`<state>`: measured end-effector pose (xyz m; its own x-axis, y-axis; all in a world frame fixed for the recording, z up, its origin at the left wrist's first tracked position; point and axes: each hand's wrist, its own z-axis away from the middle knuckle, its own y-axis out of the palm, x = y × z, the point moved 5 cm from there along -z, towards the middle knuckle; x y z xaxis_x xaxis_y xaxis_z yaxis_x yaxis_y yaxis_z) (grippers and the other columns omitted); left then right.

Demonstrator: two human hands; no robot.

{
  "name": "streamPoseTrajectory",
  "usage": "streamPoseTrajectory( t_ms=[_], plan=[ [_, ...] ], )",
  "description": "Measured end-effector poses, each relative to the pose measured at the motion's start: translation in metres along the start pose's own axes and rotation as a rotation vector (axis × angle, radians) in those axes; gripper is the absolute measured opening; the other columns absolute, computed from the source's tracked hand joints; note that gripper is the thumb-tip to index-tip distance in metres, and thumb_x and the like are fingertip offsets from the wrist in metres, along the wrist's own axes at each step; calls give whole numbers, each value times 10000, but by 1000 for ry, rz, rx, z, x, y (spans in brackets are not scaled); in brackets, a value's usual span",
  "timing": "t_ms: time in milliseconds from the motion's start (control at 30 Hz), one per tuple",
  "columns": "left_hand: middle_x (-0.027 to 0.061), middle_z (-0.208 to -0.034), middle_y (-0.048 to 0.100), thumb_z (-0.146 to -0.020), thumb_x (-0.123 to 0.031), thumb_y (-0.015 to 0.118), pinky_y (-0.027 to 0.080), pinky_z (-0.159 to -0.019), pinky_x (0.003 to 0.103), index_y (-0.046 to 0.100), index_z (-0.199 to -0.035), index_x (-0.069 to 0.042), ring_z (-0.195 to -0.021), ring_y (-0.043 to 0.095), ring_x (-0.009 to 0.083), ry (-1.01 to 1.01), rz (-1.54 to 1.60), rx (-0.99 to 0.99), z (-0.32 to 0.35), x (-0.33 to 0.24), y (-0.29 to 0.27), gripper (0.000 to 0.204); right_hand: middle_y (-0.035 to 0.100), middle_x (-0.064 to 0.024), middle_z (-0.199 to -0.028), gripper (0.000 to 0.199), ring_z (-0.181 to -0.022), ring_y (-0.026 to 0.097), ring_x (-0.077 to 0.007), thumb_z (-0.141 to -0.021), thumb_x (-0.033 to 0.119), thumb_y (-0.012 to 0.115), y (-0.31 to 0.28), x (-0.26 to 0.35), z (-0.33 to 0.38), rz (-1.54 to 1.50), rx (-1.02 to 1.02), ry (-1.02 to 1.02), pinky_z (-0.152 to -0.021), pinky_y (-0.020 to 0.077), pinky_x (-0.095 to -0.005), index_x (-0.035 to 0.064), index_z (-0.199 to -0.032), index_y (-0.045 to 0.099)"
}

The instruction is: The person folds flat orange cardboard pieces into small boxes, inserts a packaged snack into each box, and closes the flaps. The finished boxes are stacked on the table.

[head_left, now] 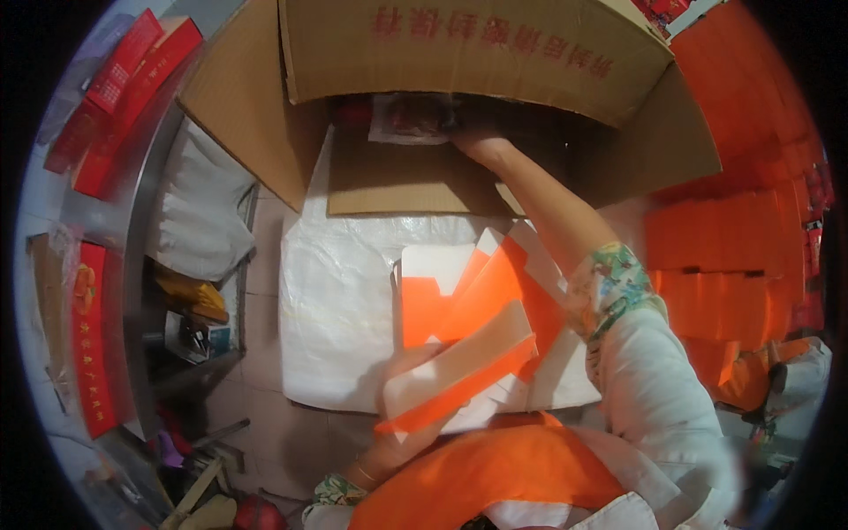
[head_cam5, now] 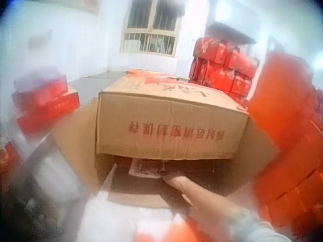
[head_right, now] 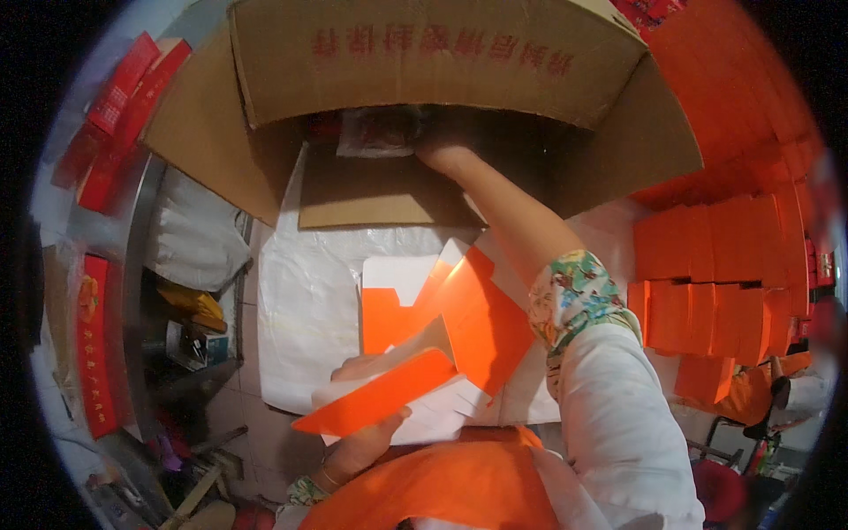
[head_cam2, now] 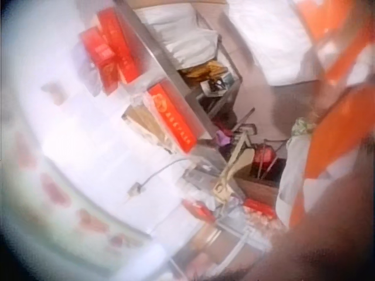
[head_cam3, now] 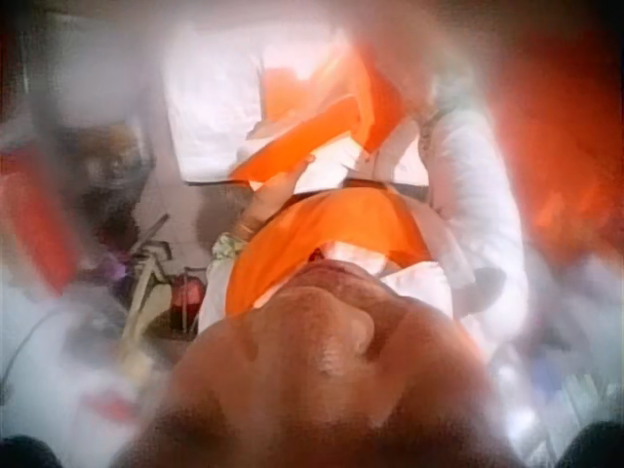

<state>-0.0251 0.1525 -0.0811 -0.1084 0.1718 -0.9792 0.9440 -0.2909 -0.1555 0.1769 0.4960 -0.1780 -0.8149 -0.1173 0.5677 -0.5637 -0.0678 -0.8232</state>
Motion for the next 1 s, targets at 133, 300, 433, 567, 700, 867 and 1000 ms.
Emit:
streamPoseTrajectory(
  t_ms=[133, 300, 433, 567, 700, 867, 1000],
  plan=[
    [134, -1054, 649, -818, -37, 741, 536, -798, 334, 578, -1144, 82, -871, 656, 192, 88, 77, -86, 10, 17, 7, 383, 642, -87, -1056, 362, -932, 592, -144, -969, 219, 539, -46, 4, 99, -179, 195, 332, -820, 486, -288, 28, -1276, 524],
    [127, -1034, 657, -788, -27, 768, 528, -809, 330, 644, -1026, 32, -900, 645, 215, -10, 43, -180, 24, 29, 19, 274, 568, -31, -942, 146, -870, 545, -99, -944, 64, 529, -90, -8, 202, -468, -375, 120, -772, 466, -245, 33, -1087, 533],
    [124, -1044, 646, -760, -14, 787, 526, -804, 300, 649, -1000, 5, -918, 638, 198, -124, 126, -160, 21, 12, 23, 277, 545, -29, -1003, 155, -882, 531, -95, -937, 27, 526, -147, 20, 291, -313, -613, -76, -804, 452, -233, 35, -1091, 521],
    [101, -1037, 644, -730, 0, 808, 517, -773, 295, 598, -1104, -7, -943, 631, 185, -252, 495, -155, 35, 9, 42, 429, 548, -41, -1033, 183, -904, 532, -103, -946, 23, 515, -210, 61, 357, -516, -810, -236, -839, 452, -251, 31, -1129, 502],
    [115, -1055, 646, -721, -55, 839, 545, -759, 331, 534, -1167, -4, -916, 662, 227, 91, 90, -76, 46, -15, 53, 543, 549, -30, -1016, 184, -902, 519, -77, -965, 32, 536, -248, 96, 392, -607, -902, -382, -822, 447, -237, 41, -1143, 490],
    [107, -1079, 645, -684, -110, 880, 535, -817, 314, 544, -1131, -32, -952, 650, 219, 425, -216, -119, 47, -21, 65, 564, 588, -114, -1090, 202, -1007, 578, -163, -994, 69, 503, -242, 128, 401, -611, -723, -615, -921, 470, -307, 33, -1187, 457],
    [88, -1087, 635, -700, -91, 864, 525, -839, 314, 545, -1127, -46, -965, 631, 198, 310, -137, -114, 36, -7, 67, 535, 652, -194, -1102, 112, -1001, 652, -202, -996, -2, 458, -217, 151, 395, -632, -393, -729, -860, 535, -315, 27, -1099, 424]
  ],
)
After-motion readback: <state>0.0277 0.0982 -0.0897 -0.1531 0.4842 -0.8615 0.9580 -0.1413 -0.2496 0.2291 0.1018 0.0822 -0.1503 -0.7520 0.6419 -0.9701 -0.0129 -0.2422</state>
